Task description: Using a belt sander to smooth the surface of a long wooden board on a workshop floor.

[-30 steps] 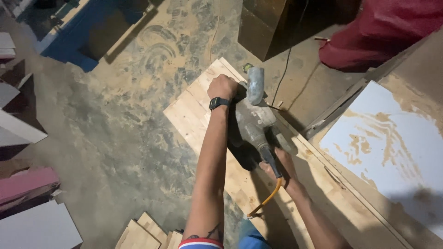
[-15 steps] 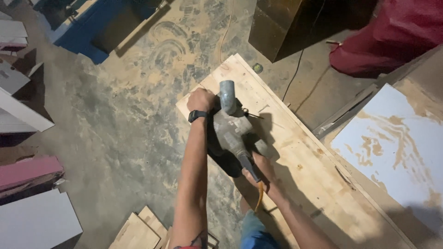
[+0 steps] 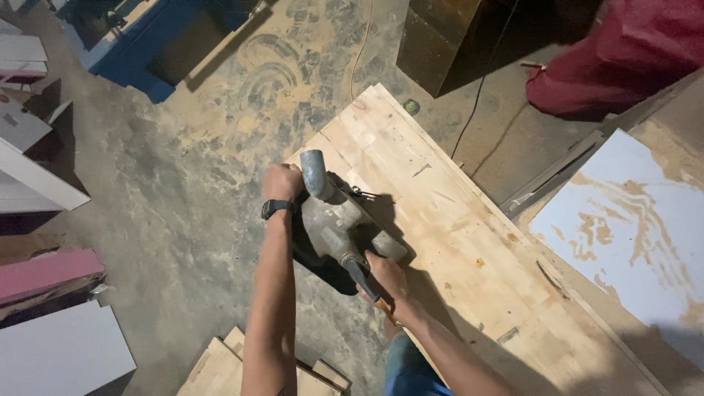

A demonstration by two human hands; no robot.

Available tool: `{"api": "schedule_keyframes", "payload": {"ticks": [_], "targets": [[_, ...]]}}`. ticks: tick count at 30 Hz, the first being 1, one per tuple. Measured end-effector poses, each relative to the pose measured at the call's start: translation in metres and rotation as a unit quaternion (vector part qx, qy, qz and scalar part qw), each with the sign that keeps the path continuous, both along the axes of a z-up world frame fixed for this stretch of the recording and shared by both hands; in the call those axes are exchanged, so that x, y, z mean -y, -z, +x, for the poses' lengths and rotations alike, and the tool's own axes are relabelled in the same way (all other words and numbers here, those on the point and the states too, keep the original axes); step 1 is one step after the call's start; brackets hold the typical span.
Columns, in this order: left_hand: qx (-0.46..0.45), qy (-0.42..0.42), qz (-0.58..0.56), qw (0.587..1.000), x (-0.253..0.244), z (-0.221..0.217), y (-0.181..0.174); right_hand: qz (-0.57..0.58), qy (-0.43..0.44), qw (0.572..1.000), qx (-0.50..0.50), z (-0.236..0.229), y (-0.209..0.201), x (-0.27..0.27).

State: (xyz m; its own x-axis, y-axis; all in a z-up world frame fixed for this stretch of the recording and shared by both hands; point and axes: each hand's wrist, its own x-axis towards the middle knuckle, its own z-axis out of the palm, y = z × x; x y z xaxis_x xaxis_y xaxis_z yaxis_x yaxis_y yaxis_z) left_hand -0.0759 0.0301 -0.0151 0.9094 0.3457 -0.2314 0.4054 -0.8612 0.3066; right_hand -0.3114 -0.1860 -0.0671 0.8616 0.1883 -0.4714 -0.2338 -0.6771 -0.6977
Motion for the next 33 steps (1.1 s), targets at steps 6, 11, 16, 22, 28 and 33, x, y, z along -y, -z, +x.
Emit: {"api": "schedule_keyframes", "payload": {"ticks": [6,11,16,22,28,33], "targets": [[-0.017,-0.043,0.009,0.999,-0.001,-0.014,0.001,0.053,0.011,0.999,-0.006,-0.010,-0.015,0.007],[-0.032,-0.042,0.005,0.999,0.010,-0.029,-0.003,0.031,0.000,0.999,0.034,-0.027,0.000,0.015],[-0.016,-0.006,-0.019,1.000,0.031,-0.051,-0.019,0.053,0.000,0.995,0.083,-0.051,0.003,0.029],[-0.035,0.002,-0.012,0.999,0.061,-0.062,-0.032,0.037,0.009,0.994,0.104,-0.060,-0.032,0.053],[-0.032,0.023,-0.009,0.999,0.095,-0.052,-0.030,0.018,0.033,0.993,0.116,-0.059,-0.030,0.078],[-0.029,0.033,0.001,0.999,0.110,-0.020,0.000,0.052,0.088,0.990,0.102,-0.051,-0.002,0.098]]}}
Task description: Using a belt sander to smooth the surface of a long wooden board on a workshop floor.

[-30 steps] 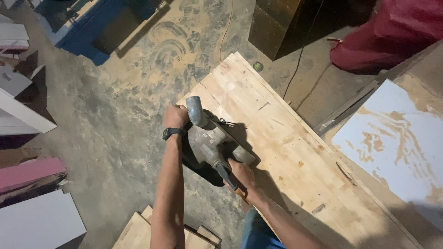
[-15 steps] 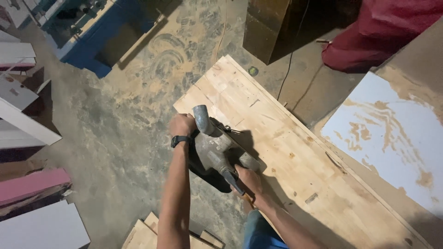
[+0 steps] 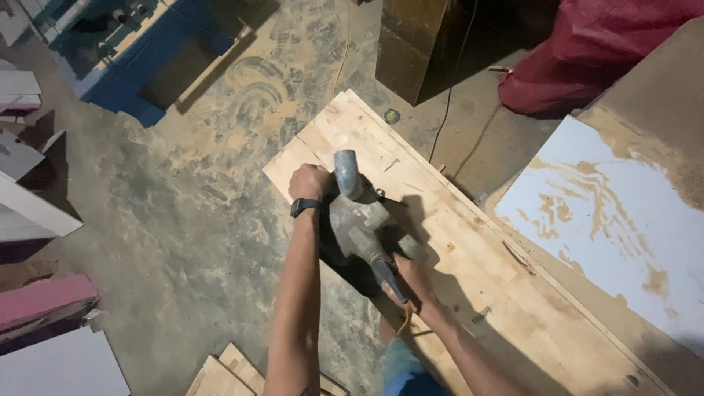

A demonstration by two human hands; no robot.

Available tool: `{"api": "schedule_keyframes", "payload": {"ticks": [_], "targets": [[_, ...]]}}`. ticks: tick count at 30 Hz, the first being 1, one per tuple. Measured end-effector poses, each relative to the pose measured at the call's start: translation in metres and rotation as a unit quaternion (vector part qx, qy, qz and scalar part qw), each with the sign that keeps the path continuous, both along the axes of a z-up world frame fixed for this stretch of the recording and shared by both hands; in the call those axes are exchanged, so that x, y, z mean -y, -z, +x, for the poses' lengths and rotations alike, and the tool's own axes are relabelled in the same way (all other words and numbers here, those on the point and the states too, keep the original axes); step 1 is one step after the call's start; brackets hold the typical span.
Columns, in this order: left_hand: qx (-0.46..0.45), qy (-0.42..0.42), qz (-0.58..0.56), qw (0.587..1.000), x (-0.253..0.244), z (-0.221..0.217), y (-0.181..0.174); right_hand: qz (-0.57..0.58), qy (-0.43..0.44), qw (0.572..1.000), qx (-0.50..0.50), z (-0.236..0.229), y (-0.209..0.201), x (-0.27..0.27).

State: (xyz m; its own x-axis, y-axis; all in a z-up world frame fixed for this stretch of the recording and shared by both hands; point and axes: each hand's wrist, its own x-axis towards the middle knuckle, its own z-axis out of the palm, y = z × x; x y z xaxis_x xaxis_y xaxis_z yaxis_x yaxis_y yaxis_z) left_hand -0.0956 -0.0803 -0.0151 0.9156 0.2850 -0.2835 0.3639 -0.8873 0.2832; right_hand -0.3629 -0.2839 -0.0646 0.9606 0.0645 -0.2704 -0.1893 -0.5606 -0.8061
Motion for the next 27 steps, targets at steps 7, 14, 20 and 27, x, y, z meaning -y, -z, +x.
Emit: {"api": "schedule_keyframes", "payload": {"ticks": [7,14,20,27], "targets": [[0.009,0.010,-0.032,0.999,0.059,0.016,-0.020,-0.002,0.041,0.998,-0.043,0.003,0.051,0.037],[0.023,0.059,-0.047,0.997,0.112,0.039,-0.010,-0.082,0.074,0.992,-0.056,0.019,-0.018,0.065],[0.025,0.088,-0.061,0.994,0.161,0.051,-0.011,-0.035,0.138,0.990,0.007,0.018,-0.024,0.098],[0.037,0.120,-0.100,0.987,0.209,0.042,-0.039,-0.049,0.175,0.983,-0.023,0.015,-0.045,0.121]]}}
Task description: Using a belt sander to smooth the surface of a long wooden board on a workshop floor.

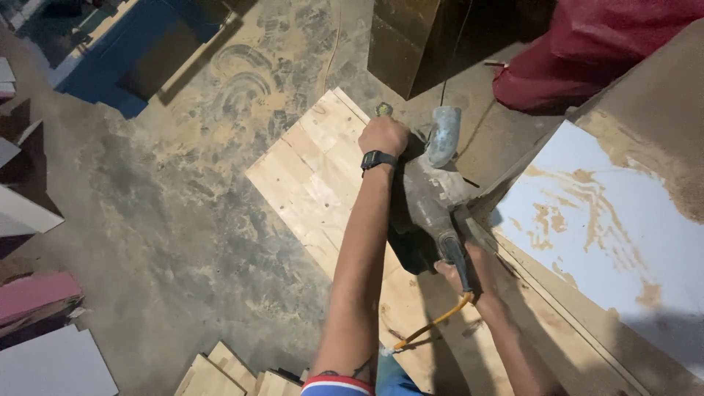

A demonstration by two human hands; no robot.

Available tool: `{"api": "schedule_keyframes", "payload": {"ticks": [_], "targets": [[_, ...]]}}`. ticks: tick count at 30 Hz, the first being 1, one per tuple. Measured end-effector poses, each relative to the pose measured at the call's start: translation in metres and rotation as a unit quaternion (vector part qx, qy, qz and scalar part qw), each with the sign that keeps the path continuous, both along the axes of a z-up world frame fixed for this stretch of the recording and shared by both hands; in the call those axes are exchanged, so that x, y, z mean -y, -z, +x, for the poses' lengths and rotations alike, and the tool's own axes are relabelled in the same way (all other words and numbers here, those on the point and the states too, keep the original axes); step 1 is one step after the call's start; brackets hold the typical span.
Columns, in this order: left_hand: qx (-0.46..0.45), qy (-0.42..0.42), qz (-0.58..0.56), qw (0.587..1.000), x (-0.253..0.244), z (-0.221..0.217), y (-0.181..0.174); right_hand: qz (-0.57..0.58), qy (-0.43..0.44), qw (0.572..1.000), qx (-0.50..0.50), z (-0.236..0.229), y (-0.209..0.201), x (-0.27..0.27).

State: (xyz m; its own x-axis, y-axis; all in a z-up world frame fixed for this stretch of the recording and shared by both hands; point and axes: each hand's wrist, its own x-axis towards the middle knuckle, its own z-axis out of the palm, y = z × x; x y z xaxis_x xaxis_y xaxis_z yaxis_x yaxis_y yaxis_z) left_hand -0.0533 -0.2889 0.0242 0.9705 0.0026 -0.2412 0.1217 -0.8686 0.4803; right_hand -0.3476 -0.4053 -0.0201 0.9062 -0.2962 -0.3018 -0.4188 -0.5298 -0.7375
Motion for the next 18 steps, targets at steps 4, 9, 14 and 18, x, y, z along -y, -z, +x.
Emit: {"api": "schedule_keyframes", "payload": {"ticks": [4,9,14,18], "targets": [[0.020,0.035,0.007,0.999,0.013,0.008,0.010,-0.067,-0.011,0.998,-0.005,-0.006,0.019,0.012],[0.049,0.045,-0.007,0.998,0.024,0.007,0.012,-0.037,0.001,0.999,0.039,-0.013,0.042,0.023],[0.029,0.055,-0.006,0.998,0.014,0.004,0.015,-0.030,0.005,1.000,0.002,-0.017,0.035,0.011],[0.001,0.026,0.002,1.000,-0.005,0.002,0.022,0.046,0.022,0.999,0.001,-0.014,0.024,-0.003]]}}
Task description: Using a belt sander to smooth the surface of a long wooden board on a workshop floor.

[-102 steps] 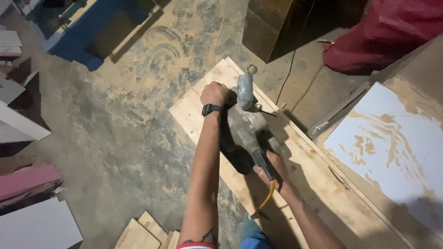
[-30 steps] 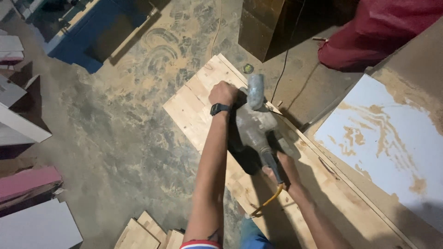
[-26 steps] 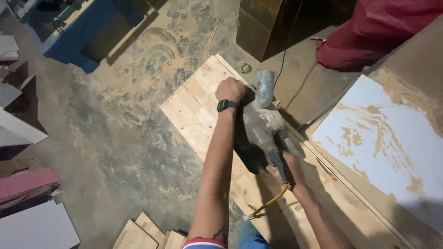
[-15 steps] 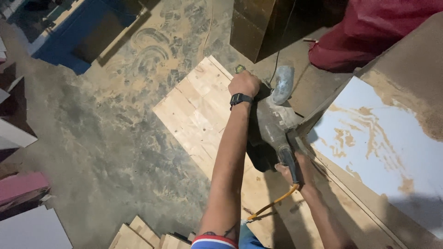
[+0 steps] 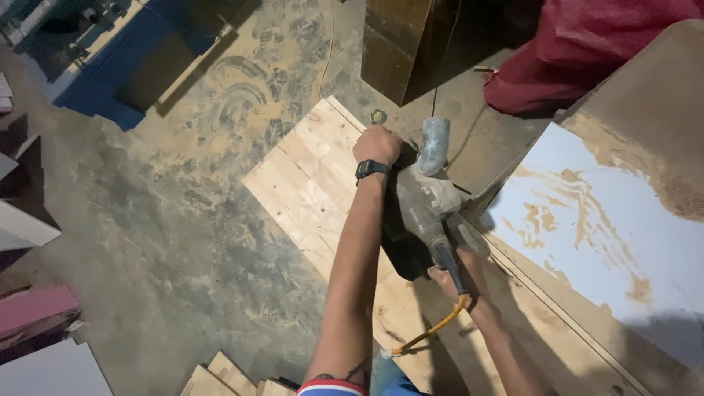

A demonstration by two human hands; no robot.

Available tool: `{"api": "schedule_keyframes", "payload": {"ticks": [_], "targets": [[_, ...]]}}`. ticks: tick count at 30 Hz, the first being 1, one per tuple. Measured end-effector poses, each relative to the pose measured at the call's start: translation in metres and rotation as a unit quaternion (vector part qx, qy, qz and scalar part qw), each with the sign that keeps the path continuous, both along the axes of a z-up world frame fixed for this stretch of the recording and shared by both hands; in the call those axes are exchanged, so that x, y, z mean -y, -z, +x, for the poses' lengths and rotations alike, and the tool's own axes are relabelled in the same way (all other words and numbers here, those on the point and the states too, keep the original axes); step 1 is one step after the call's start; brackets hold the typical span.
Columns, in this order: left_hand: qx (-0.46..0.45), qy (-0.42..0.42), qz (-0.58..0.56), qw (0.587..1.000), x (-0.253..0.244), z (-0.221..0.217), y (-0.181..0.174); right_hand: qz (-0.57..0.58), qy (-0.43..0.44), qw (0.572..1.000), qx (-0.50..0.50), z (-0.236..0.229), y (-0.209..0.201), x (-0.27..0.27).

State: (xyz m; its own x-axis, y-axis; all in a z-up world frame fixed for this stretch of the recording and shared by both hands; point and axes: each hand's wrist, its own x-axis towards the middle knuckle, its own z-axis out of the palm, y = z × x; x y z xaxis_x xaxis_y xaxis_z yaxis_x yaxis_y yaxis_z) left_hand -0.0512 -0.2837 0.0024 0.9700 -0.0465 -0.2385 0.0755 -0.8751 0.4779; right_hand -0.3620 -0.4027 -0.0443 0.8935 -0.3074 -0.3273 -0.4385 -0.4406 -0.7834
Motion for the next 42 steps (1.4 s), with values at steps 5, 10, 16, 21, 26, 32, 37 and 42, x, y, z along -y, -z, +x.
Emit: {"api": "schedule_keyframes", "payload": {"ticks": [5,10,16,21,26,32,37,42], "targets": [[-0.003,-0.014,0.023,1.000,-0.035,-0.006,-0.001,0.030,-0.018,0.999,0.004,0.002,0.005,-0.021],[-0.037,-0.032,0.064,0.997,-0.065,-0.009,0.004,0.024,-0.052,0.998,-0.031,0.001,-0.008,-0.042],[-0.024,-0.071,0.056,0.996,-0.102,-0.026,-0.014,0.045,-0.044,0.989,-0.136,0.006,-0.025,-0.076],[-0.059,-0.128,0.079,0.987,-0.141,-0.029,0.003,0.013,-0.129,0.990,-0.060,0.002,-0.016,-0.100],[-0.052,-0.146,0.069,0.986,-0.171,-0.042,-0.008,0.010,-0.148,0.989,-0.028,-0.001,-0.006,-0.122],[-0.053,-0.156,0.069,0.984,-0.201,-0.055,-0.018,0.033,-0.192,0.981,0.014,-0.002,-0.011,-0.140],[-0.055,-0.169,0.076,0.981,-0.231,-0.057,-0.012,0.053,-0.239,0.968,0.057,0.005,-0.017,-0.158],[-0.024,-0.162,0.086,0.983,-0.260,-0.056,0.000,-0.022,-0.230,0.972,-0.048,0.014,-0.004,-0.182]]}}
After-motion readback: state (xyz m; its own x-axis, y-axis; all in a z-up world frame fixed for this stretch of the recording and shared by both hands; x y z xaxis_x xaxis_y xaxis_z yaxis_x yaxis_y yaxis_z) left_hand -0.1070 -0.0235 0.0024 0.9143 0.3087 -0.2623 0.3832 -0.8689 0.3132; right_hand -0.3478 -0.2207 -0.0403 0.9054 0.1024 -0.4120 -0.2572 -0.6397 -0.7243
